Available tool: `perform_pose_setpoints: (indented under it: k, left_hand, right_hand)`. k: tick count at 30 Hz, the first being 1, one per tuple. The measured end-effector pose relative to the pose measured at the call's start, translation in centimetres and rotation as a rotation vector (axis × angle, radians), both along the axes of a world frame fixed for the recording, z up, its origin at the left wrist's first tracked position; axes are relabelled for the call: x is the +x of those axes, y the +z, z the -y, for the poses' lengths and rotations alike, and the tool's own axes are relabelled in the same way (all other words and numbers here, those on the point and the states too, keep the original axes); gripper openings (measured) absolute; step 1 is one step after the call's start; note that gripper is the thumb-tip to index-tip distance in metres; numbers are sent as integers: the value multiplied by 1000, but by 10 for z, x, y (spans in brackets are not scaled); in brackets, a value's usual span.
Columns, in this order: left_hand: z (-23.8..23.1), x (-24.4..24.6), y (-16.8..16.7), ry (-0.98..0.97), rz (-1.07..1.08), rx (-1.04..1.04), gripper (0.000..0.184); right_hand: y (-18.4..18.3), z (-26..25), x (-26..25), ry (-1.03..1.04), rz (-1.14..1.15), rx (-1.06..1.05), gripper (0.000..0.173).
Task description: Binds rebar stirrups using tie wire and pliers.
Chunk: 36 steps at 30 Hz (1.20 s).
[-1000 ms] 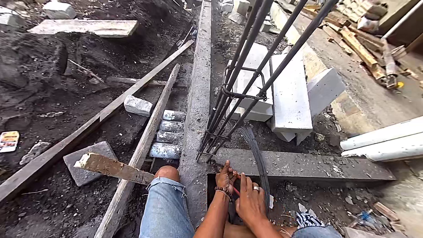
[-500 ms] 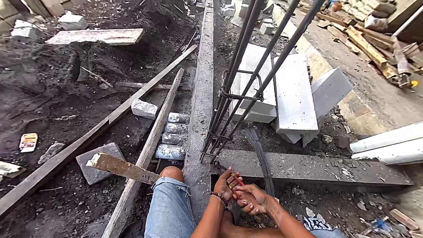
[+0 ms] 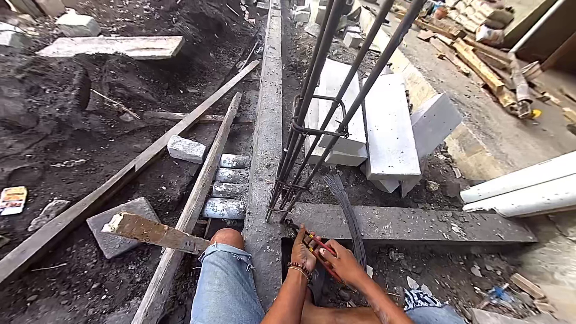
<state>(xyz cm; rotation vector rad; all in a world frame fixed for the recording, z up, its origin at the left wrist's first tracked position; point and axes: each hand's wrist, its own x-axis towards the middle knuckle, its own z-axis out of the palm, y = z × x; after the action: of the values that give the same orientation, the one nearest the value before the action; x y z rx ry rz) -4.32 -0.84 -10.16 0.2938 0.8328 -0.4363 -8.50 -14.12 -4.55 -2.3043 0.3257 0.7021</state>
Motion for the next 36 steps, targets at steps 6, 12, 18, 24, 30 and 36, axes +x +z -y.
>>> perform_pose_setpoints:
  k: [6,12,18,24,30,36]
  left_hand:
    - [7,-8,-8,-36,23,61,51]
    - [8,-7,-1,-6,26,-6,35]
    - [6,-5,3,-55,61,-58,26]
    - [-12,-9,2,-89,96,-127,21]
    - [-31,-12,-6,-149,175,-249,39]
    - [-10,3,0,-120,44,-84,33]
  right_hand:
    - [-10,4,-7,75,101,-13,35]
    - [-7,7,-3,91,113,13,38]
    - [22,-10,10,74,-199,-73,58]
    - [14,-20,17,-107,-563,154,42]
    - [-31,13,7,-197,-832,1030,51]
    - [-18,9,6,-207,-694,683,62]
